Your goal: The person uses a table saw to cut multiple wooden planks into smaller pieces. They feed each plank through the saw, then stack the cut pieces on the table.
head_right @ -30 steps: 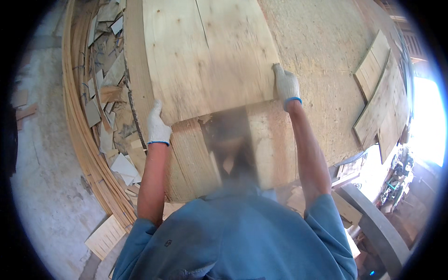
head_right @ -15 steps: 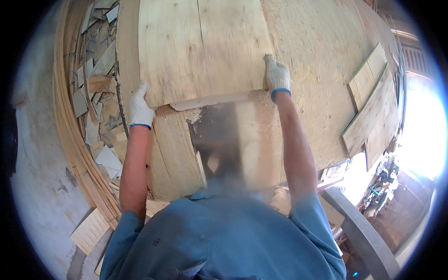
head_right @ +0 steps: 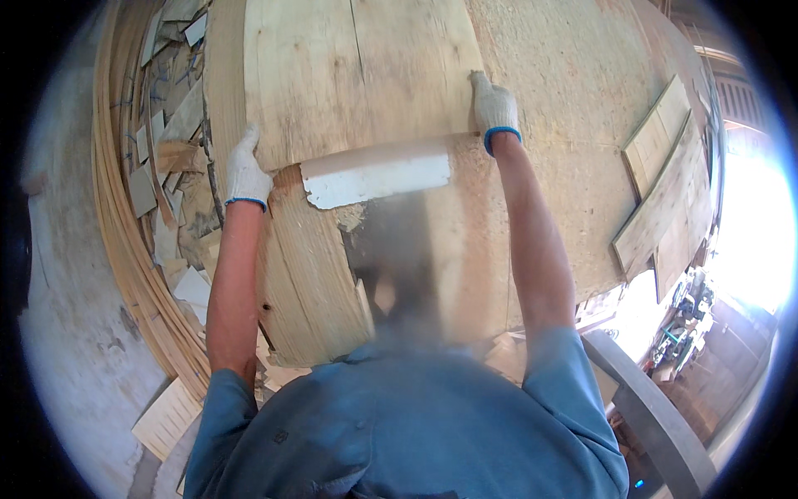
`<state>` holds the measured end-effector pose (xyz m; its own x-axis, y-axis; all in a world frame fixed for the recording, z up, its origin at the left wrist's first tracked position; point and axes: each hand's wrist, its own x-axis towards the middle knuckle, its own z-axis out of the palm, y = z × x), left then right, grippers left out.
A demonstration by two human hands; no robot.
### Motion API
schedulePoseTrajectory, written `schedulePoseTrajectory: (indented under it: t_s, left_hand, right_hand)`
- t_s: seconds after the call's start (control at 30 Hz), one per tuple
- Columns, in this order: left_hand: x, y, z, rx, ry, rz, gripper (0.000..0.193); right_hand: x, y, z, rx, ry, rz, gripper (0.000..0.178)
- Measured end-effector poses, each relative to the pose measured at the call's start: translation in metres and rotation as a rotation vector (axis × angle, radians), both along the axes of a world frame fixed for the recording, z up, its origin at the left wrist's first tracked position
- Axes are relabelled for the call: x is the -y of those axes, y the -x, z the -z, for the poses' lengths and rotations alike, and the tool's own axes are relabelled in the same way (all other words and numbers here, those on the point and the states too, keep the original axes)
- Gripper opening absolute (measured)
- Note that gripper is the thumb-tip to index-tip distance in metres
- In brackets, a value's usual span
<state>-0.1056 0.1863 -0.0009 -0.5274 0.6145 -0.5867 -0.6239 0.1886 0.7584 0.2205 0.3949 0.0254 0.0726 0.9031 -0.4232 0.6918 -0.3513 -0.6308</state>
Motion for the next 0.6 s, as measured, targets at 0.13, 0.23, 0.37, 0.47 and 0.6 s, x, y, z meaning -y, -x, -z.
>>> schedulePoseTrajectory:
  t_s: [0.13,0.23,0.37,0.47,0.6]
  left_hand:
    - [-0.01,-0.007,-0.013,-0.113,-0.028,0.022,0.055]
    - [-0.015,0.008,-0.002,-0.066,-0.048,0.056,0.054]
    - [-0.026,0.013,0.003,-0.007,-0.033,0.005,0.055]
    - [-0.035,0.012,-0.003,-0.117,0.085,-0.02,0.054]
    - [-0.041,0.024,0.008,0.038,-0.004,0.01,0.053]
  right_hand:
    - [-0.014,0.001,0.011,0.024,-0.036,-0.011,0.069]
    - [-0.028,0.001,0.028,0.015,-0.125,-0.034,0.07]
    - [-0.039,0.006,0.033,0.089,-0.187,-0.074,0.072]
    - [-0.041,0.013,0.021,0.246,-0.18,-0.214,0.052]
    - [-0.04,0.027,0.006,0.315,-0.177,-0.215,0.04]
